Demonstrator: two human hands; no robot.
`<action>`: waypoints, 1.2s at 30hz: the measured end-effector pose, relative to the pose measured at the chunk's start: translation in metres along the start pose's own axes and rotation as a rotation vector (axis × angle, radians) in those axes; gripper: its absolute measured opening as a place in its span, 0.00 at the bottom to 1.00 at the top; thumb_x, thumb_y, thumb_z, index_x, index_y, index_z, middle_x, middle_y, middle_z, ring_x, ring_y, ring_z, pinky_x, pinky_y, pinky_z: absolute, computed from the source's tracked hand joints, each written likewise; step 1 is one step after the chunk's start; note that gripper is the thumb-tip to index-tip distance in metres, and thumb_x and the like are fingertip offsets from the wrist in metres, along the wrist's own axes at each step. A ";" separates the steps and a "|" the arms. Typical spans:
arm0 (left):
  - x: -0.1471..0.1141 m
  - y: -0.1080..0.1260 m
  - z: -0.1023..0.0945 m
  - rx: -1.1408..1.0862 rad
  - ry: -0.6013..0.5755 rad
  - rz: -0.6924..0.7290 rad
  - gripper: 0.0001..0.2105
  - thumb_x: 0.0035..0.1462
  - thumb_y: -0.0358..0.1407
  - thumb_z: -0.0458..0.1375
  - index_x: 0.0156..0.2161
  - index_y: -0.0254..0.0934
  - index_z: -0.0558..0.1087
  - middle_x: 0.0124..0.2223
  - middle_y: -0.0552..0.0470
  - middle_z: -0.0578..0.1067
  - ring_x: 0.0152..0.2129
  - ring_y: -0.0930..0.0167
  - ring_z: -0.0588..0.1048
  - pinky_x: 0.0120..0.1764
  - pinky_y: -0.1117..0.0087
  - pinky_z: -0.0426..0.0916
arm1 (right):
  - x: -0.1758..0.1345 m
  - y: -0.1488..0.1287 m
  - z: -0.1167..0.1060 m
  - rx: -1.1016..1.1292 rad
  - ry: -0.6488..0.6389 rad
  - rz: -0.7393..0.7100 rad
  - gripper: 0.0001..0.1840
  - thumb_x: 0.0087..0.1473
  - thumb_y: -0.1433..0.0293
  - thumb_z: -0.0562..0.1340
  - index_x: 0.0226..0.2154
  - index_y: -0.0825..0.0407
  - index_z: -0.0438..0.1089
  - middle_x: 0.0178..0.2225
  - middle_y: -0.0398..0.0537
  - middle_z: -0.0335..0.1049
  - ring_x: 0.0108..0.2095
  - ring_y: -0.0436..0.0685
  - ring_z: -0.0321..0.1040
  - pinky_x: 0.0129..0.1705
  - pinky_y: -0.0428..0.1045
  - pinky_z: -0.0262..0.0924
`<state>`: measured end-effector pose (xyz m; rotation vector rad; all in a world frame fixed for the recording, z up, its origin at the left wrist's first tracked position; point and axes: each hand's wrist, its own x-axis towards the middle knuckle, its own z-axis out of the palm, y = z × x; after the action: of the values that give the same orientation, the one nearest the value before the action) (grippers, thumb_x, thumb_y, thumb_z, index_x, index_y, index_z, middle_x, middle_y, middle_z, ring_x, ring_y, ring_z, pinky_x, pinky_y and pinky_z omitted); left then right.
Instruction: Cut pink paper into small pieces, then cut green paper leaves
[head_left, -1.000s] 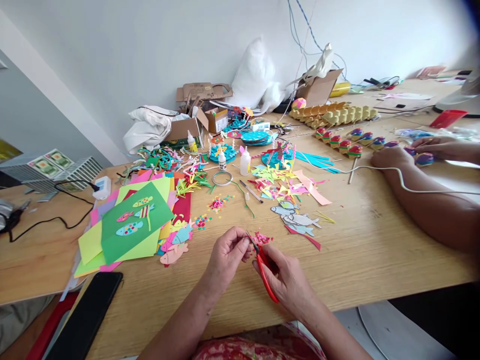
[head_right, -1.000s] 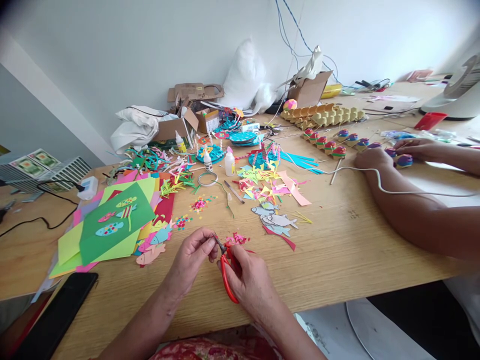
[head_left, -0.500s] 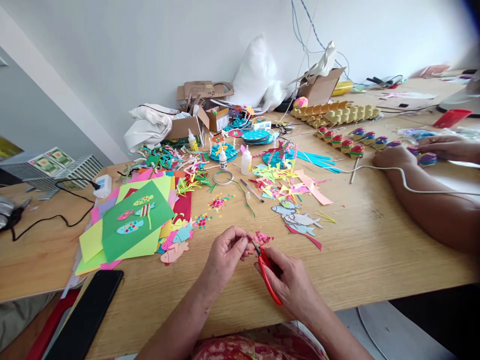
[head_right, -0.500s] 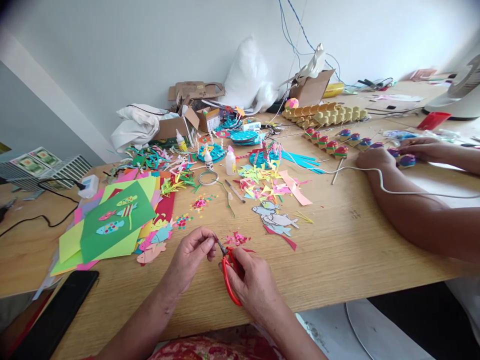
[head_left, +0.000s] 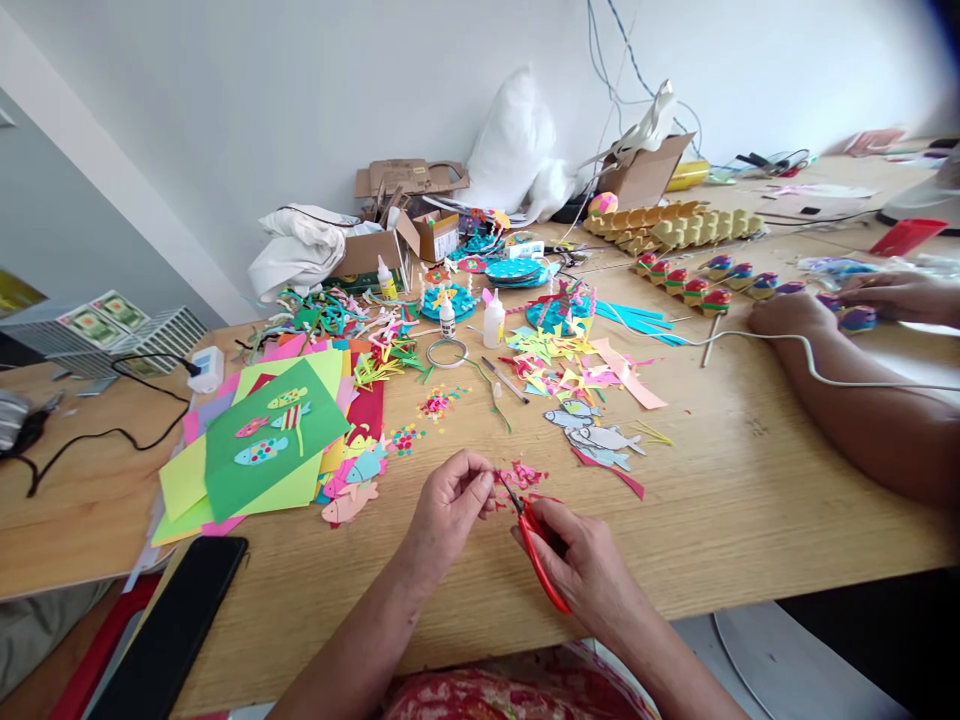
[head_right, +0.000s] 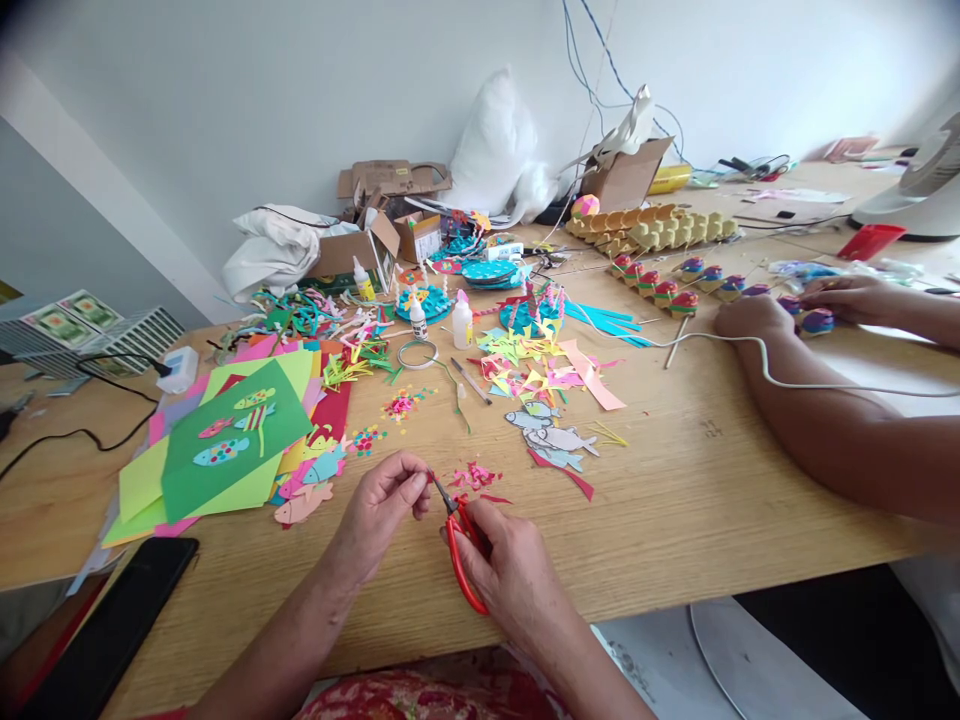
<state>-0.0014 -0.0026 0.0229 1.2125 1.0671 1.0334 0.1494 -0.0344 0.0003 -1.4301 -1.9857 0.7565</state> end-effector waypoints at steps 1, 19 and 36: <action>0.000 0.000 0.000 -0.003 -0.001 0.000 0.08 0.50 0.38 0.53 0.27 0.34 0.64 0.22 0.57 0.63 0.19 0.77 0.63 0.24 0.77 0.59 | 0.000 0.000 0.000 -0.004 -0.004 0.005 0.14 0.54 0.65 0.50 0.21 0.52 0.60 0.16 0.38 0.54 0.18 0.46 0.48 0.21 0.43 0.44; 0.005 -0.002 -0.010 0.106 -0.064 -0.039 0.09 0.51 0.39 0.51 0.27 0.35 0.62 0.22 0.57 0.62 0.19 0.78 0.63 0.23 0.77 0.60 | -0.003 0.007 -0.001 -0.007 -0.053 0.011 0.15 0.55 0.65 0.49 0.21 0.52 0.59 0.17 0.39 0.57 0.18 0.47 0.52 0.21 0.43 0.46; 0.039 -0.006 -0.125 1.113 0.116 0.057 0.08 0.51 0.32 0.48 0.25 0.36 0.68 0.25 0.54 0.69 0.23 0.73 0.66 0.27 0.75 0.57 | 0.003 0.033 -0.002 -0.126 -0.029 0.042 0.16 0.55 0.60 0.46 0.23 0.50 0.57 0.16 0.42 0.61 0.17 0.51 0.60 0.21 0.45 0.49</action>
<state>-0.1160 0.0597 0.0078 2.0664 1.8018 0.5021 0.1709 -0.0223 -0.0215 -1.5453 -2.0638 0.6840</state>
